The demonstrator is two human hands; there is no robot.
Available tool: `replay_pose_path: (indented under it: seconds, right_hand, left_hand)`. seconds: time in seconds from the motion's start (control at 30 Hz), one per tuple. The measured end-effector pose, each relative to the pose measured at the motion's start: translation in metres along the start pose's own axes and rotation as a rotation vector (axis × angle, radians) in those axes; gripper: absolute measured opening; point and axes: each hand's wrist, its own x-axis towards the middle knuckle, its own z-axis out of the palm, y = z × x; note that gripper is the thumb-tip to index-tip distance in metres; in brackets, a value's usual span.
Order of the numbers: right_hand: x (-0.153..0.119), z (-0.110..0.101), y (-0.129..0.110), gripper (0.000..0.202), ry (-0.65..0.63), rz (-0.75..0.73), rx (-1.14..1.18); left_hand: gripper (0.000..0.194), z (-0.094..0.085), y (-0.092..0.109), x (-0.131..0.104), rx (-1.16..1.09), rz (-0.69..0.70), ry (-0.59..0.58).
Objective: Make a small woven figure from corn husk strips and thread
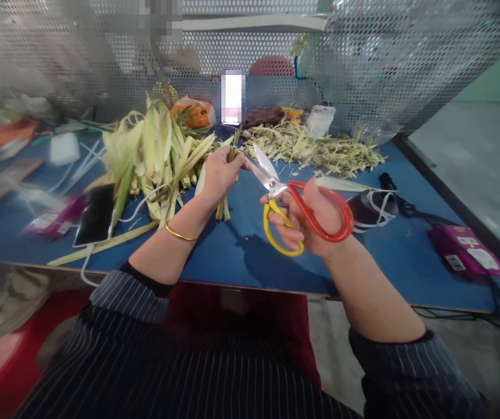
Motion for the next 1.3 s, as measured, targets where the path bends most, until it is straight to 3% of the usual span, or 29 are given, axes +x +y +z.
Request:
replay_pose_path:
  seconds: [0.2, 0.5, 0.8, 0.9, 1.0, 1.03, 1.17, 1.23, 1.3]
  right_hand:
    - [0.002, 0.006, -0.005, 0.072, 0.004, 0.047, 0.029]
    - [0.012, 0.012, -0.006, 0.068, 0.034, 0.060, 0.052]
    - [0.017, 0.021, -0.004, 0.060, 0.138, -0.020, -0.010]
    - [0.019, 0.015, -0.003, 0.056, 0.224, -0.109, -0.106]
    - [0.024, -0.003, -0.004, 0.049, 0.402, -0.121, -0.451]
    - [0.026, -0.010, -0.004, 0.046, 0.470, -0.089, -0.663]
    - [0.029, -0.026, 0.005, 0.034, 0.502, 0.117, -1.661]
    - [0.027, -0.024, 0.009, 0.039, 0.471, 0.159, -1.883]
    - [0.026, -0.019, 0.007, 0.037, 0.442, 0.155, -1.965]
  left_hand:
    - [0.021, 0.001, -0.003, -0.002, 0.140, 0.133, 0.072]
    - [0.021, 0.001, -0.005, -0.004, 0.212, 0.220, 0.034]
    - [0.022, 0.002, -0.002, -0.005, 0.171, 0.188, 0.014]
    - [0.020, 0.001, 0.003, -0.004, 0.069, 0.093, -0.010]
    - [0.017, -0.003, 0.011, -0.002, -0.103, -0.107, -0.036]
    - [0.017, -0.005, 0.014, -0.001, -0.163, -0.180, -0.043]
    - [0.017, -0.007, 0.019, -0.002, -0.335, -0.419, -0.118]
    - [0.015, -0.005, 0.017, -0.004, -0.392, -0.475, -0.186]
    - [0.014, -0.003, 0.014, -0.007, -0.440, -0.507, -0.252]
